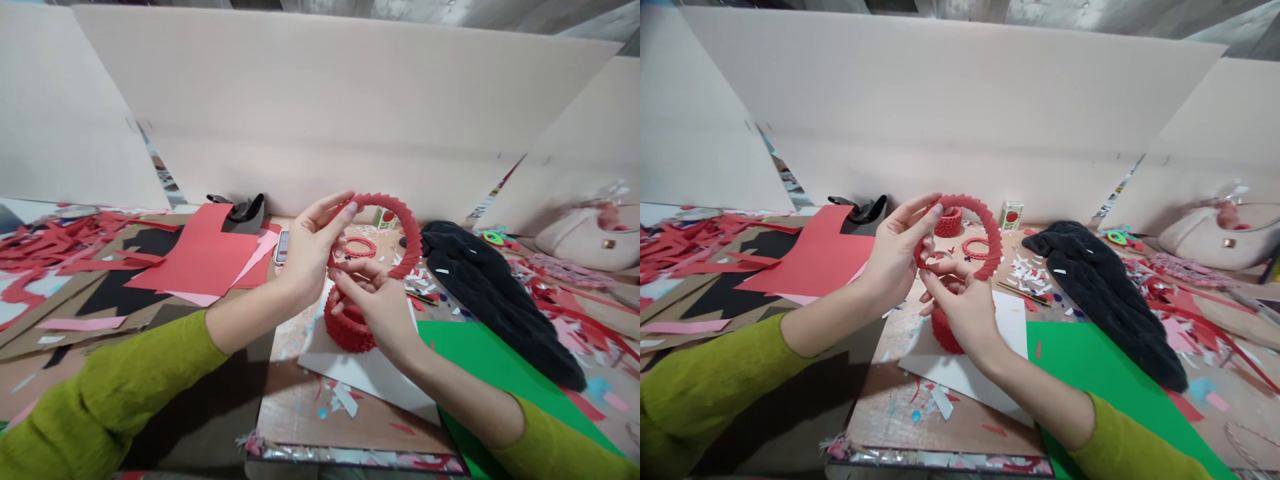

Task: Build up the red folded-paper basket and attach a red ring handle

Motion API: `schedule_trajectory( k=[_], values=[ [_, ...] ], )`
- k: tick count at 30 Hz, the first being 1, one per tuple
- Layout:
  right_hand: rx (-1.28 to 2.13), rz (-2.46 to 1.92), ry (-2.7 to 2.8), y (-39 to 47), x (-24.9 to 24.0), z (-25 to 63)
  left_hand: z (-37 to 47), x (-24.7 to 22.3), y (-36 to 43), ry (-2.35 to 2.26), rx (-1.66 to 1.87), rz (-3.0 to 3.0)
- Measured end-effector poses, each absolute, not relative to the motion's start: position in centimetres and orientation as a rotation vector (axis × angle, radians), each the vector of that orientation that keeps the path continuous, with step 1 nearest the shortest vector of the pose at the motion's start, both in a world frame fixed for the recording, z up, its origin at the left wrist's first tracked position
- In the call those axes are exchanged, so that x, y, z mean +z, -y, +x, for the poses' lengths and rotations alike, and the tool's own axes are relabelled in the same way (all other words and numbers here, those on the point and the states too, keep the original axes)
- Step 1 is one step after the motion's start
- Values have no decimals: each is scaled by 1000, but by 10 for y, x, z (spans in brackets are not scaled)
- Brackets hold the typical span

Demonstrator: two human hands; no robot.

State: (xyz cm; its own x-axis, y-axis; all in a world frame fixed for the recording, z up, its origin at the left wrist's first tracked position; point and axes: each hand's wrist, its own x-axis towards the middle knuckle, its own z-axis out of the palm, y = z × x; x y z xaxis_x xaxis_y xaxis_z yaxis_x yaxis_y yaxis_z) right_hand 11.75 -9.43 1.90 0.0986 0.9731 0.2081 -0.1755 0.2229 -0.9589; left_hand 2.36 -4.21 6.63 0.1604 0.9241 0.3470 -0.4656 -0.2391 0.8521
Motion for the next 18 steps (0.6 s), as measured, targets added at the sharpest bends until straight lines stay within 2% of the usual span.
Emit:
schedule_trajectory(
  k=[18],
  values=[
    [1069, -920, 1117, 78, 17, 128, 25, 61, 36, -511, 1493, 1124]
  ],
)
